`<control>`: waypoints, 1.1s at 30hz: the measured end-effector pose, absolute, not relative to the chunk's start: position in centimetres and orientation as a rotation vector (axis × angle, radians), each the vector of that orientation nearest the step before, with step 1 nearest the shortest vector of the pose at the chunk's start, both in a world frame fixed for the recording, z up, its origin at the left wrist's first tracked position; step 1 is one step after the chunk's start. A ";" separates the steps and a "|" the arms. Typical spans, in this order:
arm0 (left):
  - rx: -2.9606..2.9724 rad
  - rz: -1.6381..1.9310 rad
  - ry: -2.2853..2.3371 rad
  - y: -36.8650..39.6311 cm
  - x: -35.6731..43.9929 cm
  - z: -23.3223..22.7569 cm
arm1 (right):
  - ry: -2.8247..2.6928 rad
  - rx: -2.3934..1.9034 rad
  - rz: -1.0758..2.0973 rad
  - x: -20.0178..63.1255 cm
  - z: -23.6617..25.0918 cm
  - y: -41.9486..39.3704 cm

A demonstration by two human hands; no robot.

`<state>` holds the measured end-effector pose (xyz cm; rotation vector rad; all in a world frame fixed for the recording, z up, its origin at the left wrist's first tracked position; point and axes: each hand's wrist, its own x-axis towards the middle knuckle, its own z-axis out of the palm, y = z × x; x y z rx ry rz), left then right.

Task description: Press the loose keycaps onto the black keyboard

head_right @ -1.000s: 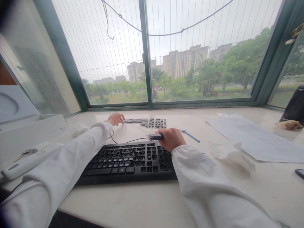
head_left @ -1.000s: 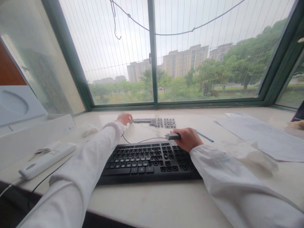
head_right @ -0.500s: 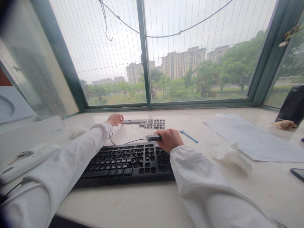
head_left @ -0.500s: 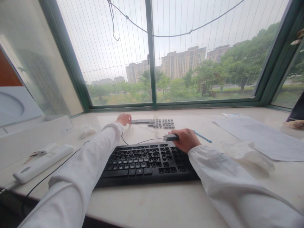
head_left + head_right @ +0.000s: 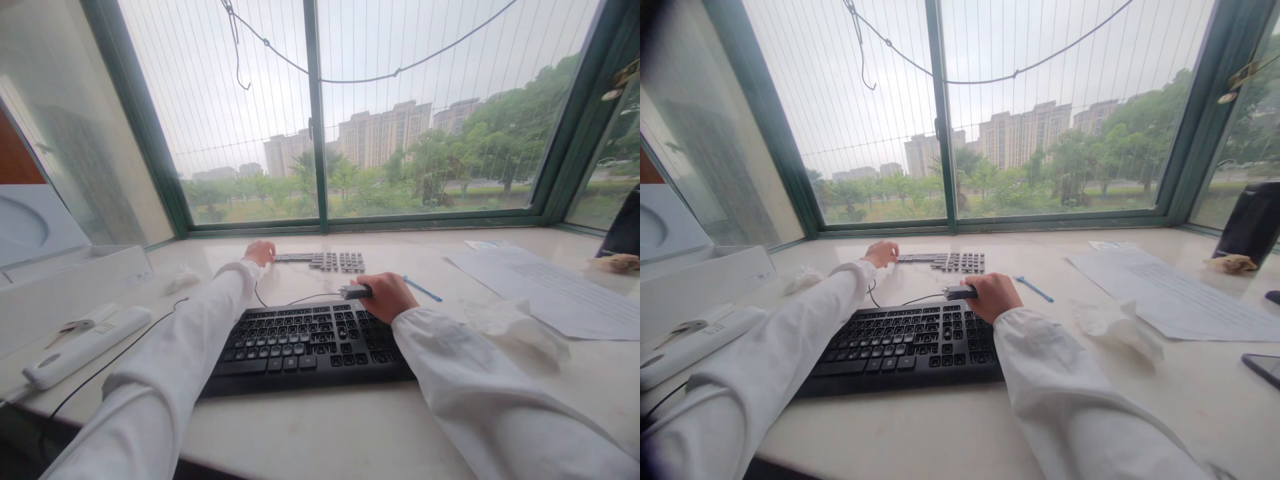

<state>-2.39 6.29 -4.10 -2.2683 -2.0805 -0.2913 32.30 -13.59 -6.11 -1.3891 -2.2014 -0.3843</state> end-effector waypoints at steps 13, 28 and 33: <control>-2.209 -0.318 -2.134 4.6 -3.3 -2.3 | -2.192 -1.384 -0.390 32.3 -6.1 -13.6; -2.058 -0.625 -2.093 -8.1 -2.0 1.1 | -2.167 -1.491 -0.398 33.1 -5.4 -13.9; -1.901 -0.661 -2.147 -13.6 -2.3 0.2 | -2.162 -1.490 -0.423 33.4 -5.7 -13.7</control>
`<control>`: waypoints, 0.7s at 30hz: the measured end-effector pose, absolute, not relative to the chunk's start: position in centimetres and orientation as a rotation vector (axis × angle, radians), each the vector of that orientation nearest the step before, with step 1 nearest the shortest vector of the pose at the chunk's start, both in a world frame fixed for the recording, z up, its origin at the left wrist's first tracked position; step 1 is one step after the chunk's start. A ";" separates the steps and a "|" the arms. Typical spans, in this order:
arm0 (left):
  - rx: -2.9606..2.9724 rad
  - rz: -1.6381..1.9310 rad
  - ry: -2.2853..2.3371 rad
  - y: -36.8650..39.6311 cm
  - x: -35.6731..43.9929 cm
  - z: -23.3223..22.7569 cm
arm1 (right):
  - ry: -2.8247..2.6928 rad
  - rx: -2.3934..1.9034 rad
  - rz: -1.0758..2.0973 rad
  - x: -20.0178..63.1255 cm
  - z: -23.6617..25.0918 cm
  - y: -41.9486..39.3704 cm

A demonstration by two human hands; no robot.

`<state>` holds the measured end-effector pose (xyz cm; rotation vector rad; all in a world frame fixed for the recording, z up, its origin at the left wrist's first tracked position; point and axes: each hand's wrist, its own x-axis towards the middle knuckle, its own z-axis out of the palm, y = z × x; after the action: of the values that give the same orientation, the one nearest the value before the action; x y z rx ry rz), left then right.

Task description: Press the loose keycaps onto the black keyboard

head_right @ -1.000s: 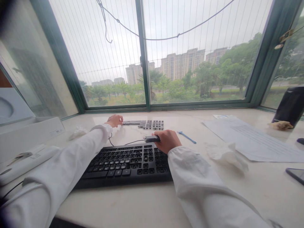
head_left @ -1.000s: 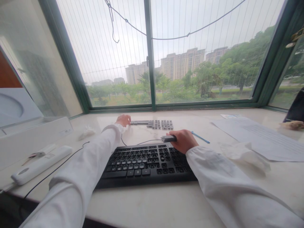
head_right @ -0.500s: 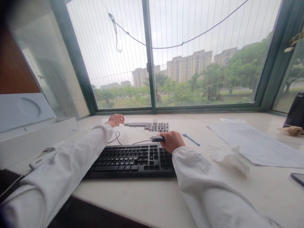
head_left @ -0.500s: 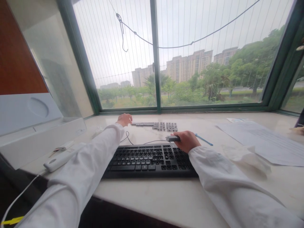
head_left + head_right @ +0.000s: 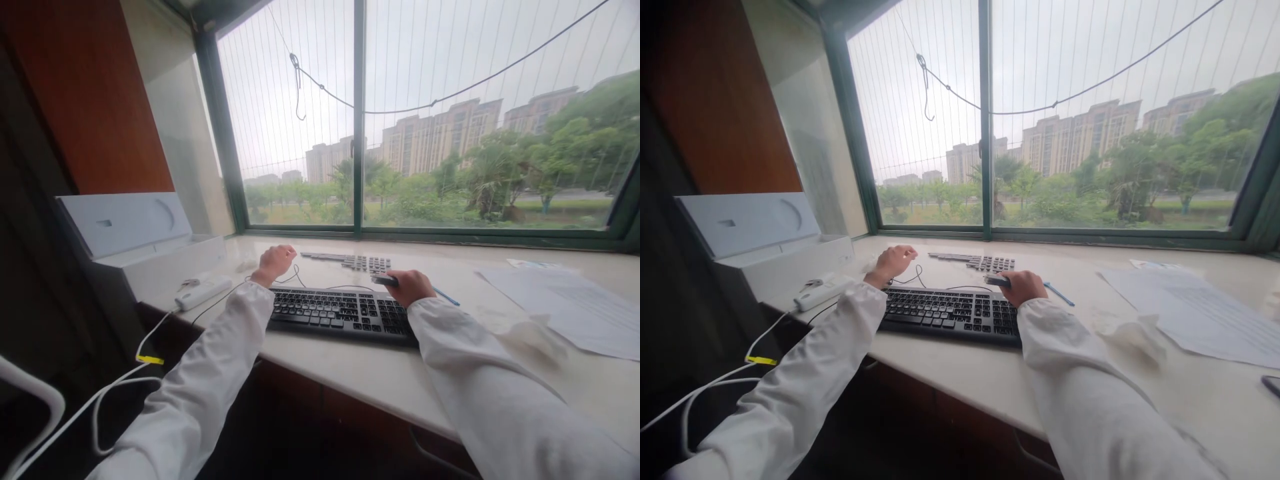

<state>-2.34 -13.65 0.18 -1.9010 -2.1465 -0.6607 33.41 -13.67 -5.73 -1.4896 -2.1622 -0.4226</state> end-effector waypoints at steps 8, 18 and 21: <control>-1.979 -0.733 -2.014 -23.4 -5.5 -5.4 | -2.132 -1.452 -0.501 33.1 -6.1 -13.8; -2.104 -0.785 -1.822 -25.9 -7.0 -7.6 | -2.078 -1.420 -0.530 32.7 -7.2 -13.2; -2.180 -0.775 -1.812 -25.8 -7.1 -7.7 | -2.079 -1.363 -0.488 32.7 -7.2 -12.9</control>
<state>-7.13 -25.80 -7.70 -2.1799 -1.8123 -0.7750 32.74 -12.93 -7.17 -1.3625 -2.0794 -0.4877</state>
